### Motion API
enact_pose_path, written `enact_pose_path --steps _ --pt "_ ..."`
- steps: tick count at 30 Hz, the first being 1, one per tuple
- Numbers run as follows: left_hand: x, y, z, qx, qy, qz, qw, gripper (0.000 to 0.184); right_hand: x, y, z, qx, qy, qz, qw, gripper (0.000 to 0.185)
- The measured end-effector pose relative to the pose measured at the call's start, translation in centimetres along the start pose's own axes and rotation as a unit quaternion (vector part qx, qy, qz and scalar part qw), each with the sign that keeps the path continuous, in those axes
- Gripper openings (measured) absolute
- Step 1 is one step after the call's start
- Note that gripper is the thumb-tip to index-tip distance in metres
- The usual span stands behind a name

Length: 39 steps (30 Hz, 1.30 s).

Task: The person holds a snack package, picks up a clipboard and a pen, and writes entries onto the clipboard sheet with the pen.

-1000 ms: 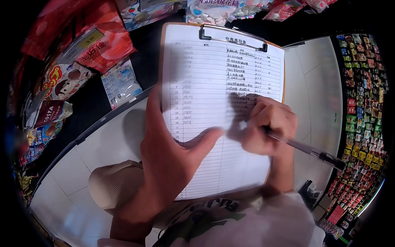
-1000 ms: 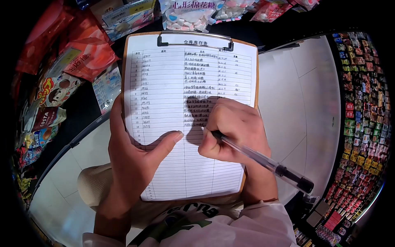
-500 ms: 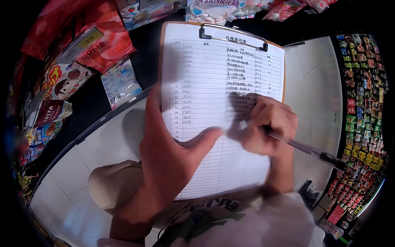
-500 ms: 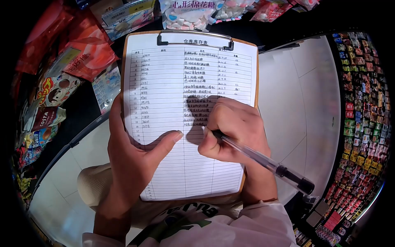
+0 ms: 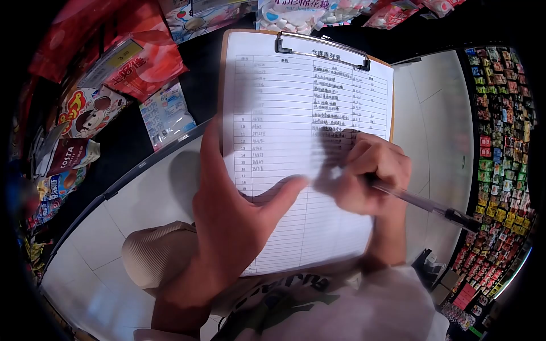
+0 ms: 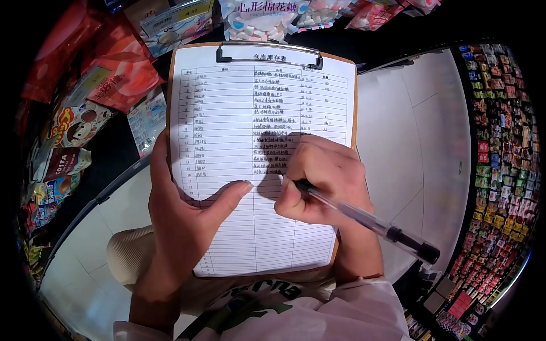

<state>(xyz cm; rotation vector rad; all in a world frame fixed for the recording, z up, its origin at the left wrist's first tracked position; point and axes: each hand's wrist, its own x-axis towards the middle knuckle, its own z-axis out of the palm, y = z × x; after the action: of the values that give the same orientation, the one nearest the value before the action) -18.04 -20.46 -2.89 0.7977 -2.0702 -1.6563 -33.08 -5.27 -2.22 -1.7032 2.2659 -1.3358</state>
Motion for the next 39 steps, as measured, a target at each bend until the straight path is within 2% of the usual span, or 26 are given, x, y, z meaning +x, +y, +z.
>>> enact_pose_path --steps 2,14,20,26,32,39 --pt "0.01 0.04 -0.02 -0.011 0.000 -0.001 1.000 0.094 -0.01 -0.09 0.06 0.005 0.030 0.011 0.999 0.022" --pt "-0.03 -0.17 -0.08 0.023 0.000 0.013 1.000 0.094 -0.01 0.02 -0.21 -0.005 0.012 0.010 1.000 0.021" --pt "-0.06 -0.13 0.00 0.013 -0.006 -0.009 1.000 0.093 0.17 -0.21 -0.49 -0.011 -0.008 0.010 1.000 0.021" --pt "-0.02 -0.22 -0.11 0.019 -0.007 0.013 1.000 0.094 0.02 -0.20 -0.06 0.002 0.023 0.026 0.999 0.022" --pt "-0.12 -0.32 -0.11 0.036 -0.002 0.005 0.999 0.095 0.02 0.19 -0.20 -0.008 0.002 -0.004 1.000 0.022" --pt "0.03 -0.09 -0.04 0.018 -0.006 -0.001 1.000 0.095 0.03 0.02 -0.23 -0.007 0.004 0.009 1.000 0.023"
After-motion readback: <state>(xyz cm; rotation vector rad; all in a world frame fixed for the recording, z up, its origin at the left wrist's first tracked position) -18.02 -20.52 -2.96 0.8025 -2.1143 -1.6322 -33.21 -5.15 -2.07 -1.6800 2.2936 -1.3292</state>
